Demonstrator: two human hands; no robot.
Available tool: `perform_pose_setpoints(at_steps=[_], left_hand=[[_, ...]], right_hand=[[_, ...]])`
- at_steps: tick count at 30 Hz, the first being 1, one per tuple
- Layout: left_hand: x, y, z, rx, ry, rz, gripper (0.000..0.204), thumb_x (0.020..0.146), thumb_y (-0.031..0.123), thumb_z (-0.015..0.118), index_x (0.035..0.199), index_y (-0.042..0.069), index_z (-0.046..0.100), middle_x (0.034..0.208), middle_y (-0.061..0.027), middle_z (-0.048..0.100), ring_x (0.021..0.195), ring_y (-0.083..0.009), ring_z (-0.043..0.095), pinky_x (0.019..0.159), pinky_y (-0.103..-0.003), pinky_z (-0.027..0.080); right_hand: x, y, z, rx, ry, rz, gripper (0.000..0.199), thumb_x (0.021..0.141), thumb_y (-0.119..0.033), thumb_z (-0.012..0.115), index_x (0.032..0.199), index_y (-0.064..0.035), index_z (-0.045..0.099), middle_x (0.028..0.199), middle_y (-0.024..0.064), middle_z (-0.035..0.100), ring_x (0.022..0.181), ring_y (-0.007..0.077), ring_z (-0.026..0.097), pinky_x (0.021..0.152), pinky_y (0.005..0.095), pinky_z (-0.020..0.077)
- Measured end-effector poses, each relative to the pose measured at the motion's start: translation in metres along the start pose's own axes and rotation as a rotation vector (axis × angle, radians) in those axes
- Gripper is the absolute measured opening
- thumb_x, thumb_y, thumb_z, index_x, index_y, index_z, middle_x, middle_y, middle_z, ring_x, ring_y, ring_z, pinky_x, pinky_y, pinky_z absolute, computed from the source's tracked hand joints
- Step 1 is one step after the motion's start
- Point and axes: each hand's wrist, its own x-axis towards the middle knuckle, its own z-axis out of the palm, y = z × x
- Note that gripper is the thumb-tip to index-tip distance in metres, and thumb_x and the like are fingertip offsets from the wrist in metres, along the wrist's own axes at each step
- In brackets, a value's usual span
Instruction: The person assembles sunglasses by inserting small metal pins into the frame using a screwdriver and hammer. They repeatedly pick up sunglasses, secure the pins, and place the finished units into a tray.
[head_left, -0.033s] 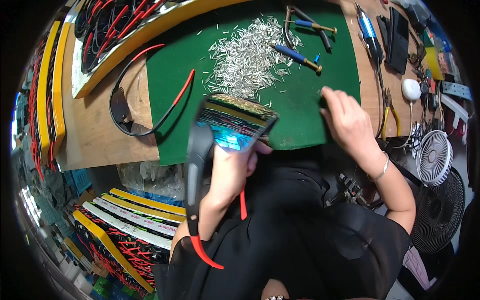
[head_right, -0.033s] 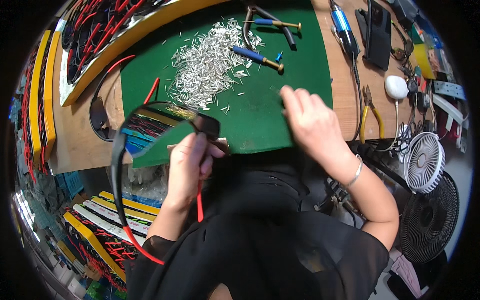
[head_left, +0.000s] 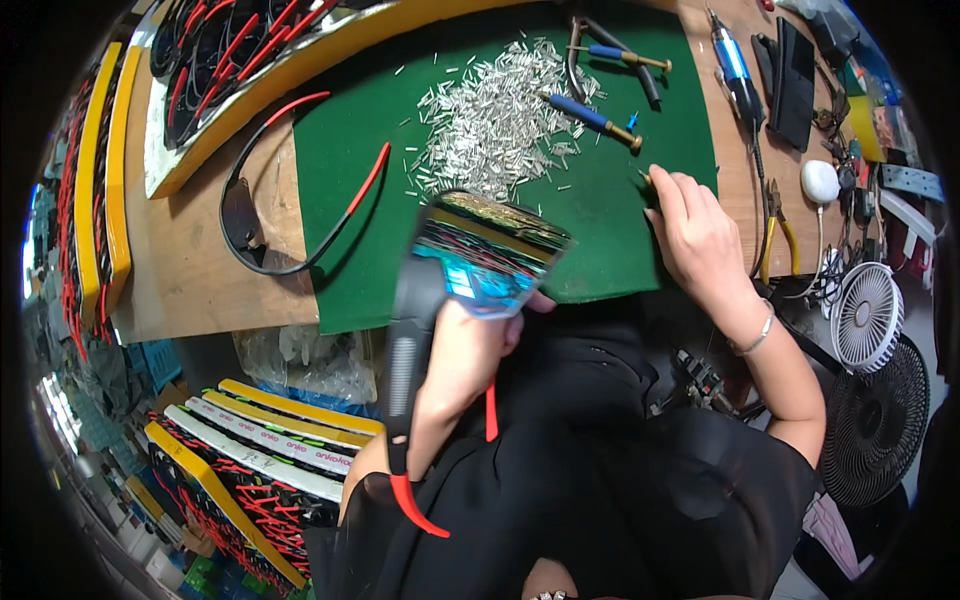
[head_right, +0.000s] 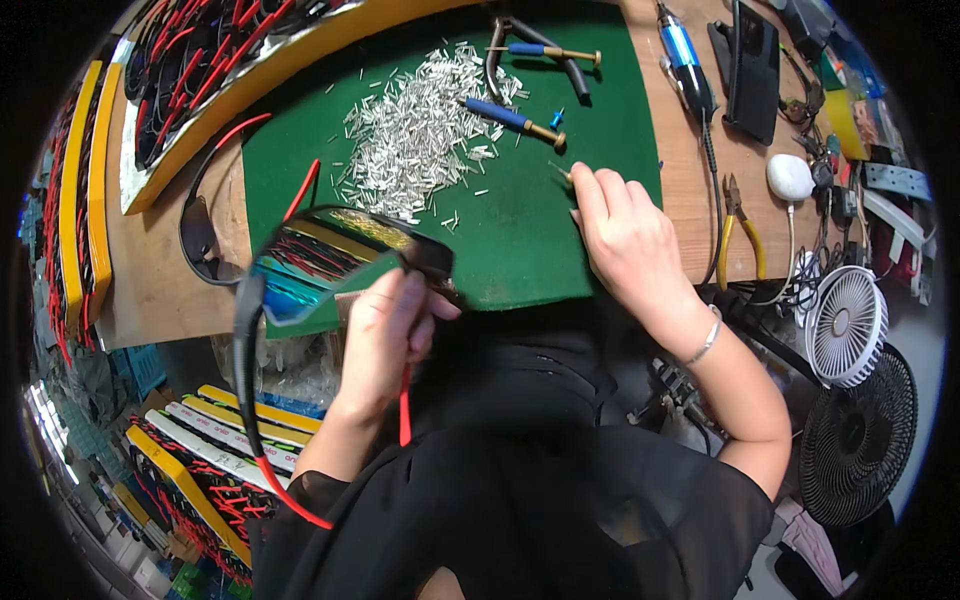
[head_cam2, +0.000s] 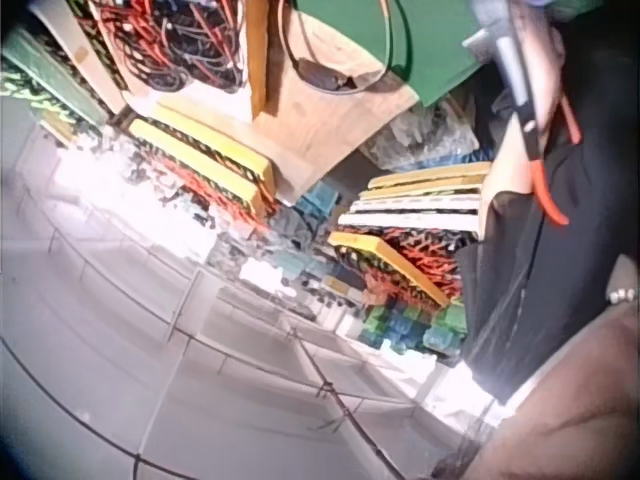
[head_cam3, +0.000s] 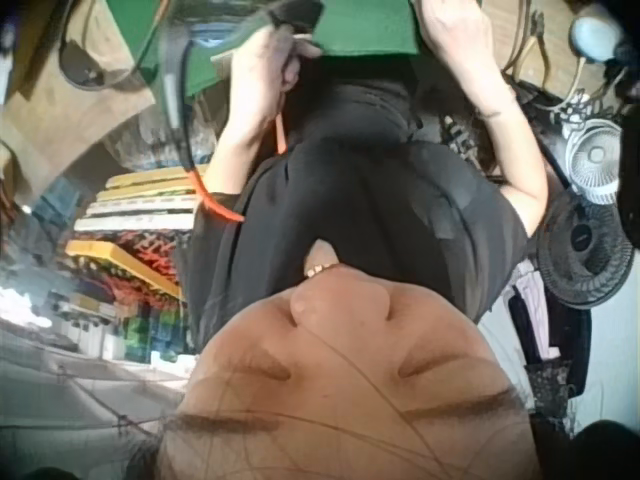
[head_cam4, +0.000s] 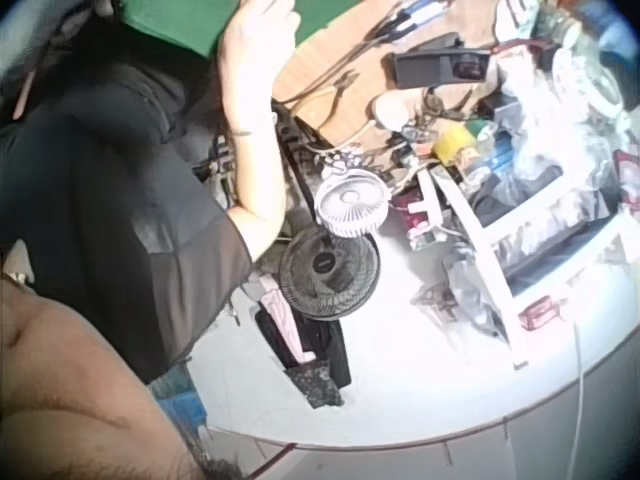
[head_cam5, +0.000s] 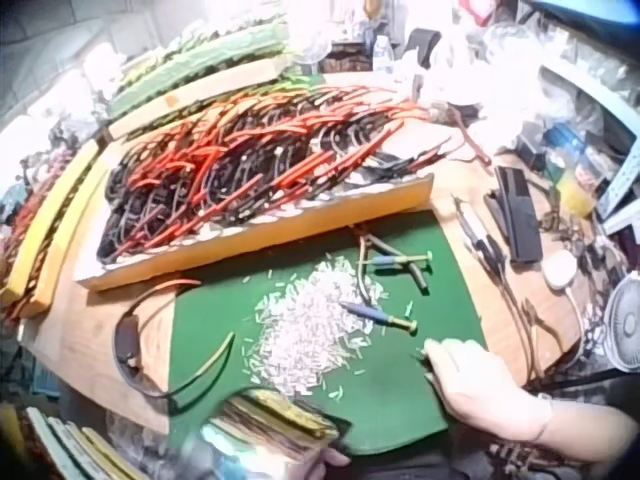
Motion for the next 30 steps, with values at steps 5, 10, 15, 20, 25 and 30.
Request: perform_pose_setpoints(at_steps=[5,10,15,20,25,30], left_hand=[[-0.006,-0.001,-0.01,-0.158,-0.229,-0.034,0.024,0.09,0.012,0.044,0.112,0.002,0.049,0.079,-0.0046,0.056,0.05,-0.0035,0.036,0.045,-0.015,0.031],[-0.007,0.0,-0.001,-0.233,-0.197,-0.128,0.024,0.089,0.008,0.046,0.113,0.005,0.045,0.084,-0.0019,0.057,0.05,-0.0019,0.036,0.043,-0.014,0.029],[-0.008,0.005,-0.005,-0.287,-0.213,-0.147,0.024,0.089,0.006,0.045,0.113,0.008,0.042,0.08,-0.0001,0.055,0.048,-0.0007,0.033,0.04,-0.013,0.025],[-0.01,-0.012,-0.008,-0.436,-0.144,-0.133,0.018,0.089,0.007,0.046,0.106,0.008,0.046,0.069,0.0027,0.047,0.047,-0.001,0.032,0.039,-0.013,0.023],[-0.004,-0.004,-0.003,-0.32,-0.242,-0.094,0.015,0.089,0.007,0.044,0.104,0.006,0.047,0.091,-0.0088,0.061,0.043,-0.0008,0.031,0.037,-0.015,0.023],[-0.006,0.005,-0.025,0.061,-0.292,0.034,0.042,0.09,0.019,0.047,0.127,0.003,0.035,0.107,-0.0066,0.056,0.072,-0.0059,0.051,0.063,-0.02,0.044]], right_hand=[[0.006,-0.016,-0.03,0.165,0.035,0.07,0.065,0.067,-0.021,0.071,0.12,0.0036,0.042,0.113,0.0165,0.048,0.104,0.0328,0.045,0.09,0.0404,0.0362],[0.025,-0.051,-0.017,1.108,-0.1,0.135,0.045,0.076,-0.014,0.067,0.115,-0.002,0.048,0.091,0.0106,0.059,0.072,0.0136,0.058,0.06,0.0246,0.0464],[0.039,-0.07,-0.01,1.161,-0.109,0.115,0.009,0.078,-0.005,0.055,0.086,-0.0002,0.056,0.07,0.0123,0.054,0.059,0.0265,0.056,0.054,0.0302,0.0457],[0.036,-0.077,-0.005,1.01,0.112,-0.033,0.007,0.078,-0.005,0.054,0.08,0.0009,0.055,0.069,0.0133,0.054,0.06,0.0275,0.055,0.054,0.0319,0.0444],[0.042,-0.062,-0.014,1.356,-0.322,0.349,0.015,0.085,-0.011,0.051,0.076,0.0,0.053,0.058,0.008,0.054,0.051,0.0137,0.05,0.049,0.0293,0.0409],[0.048,-0.069,-0.007,1.277,-0.307,0.166,0.016,0.086,-0.015,0.05,0.085,0.0003,0.055,0.062,0.007,0.054,0.052,0.0092,0.049,0.048,0.0271,0.0412]])
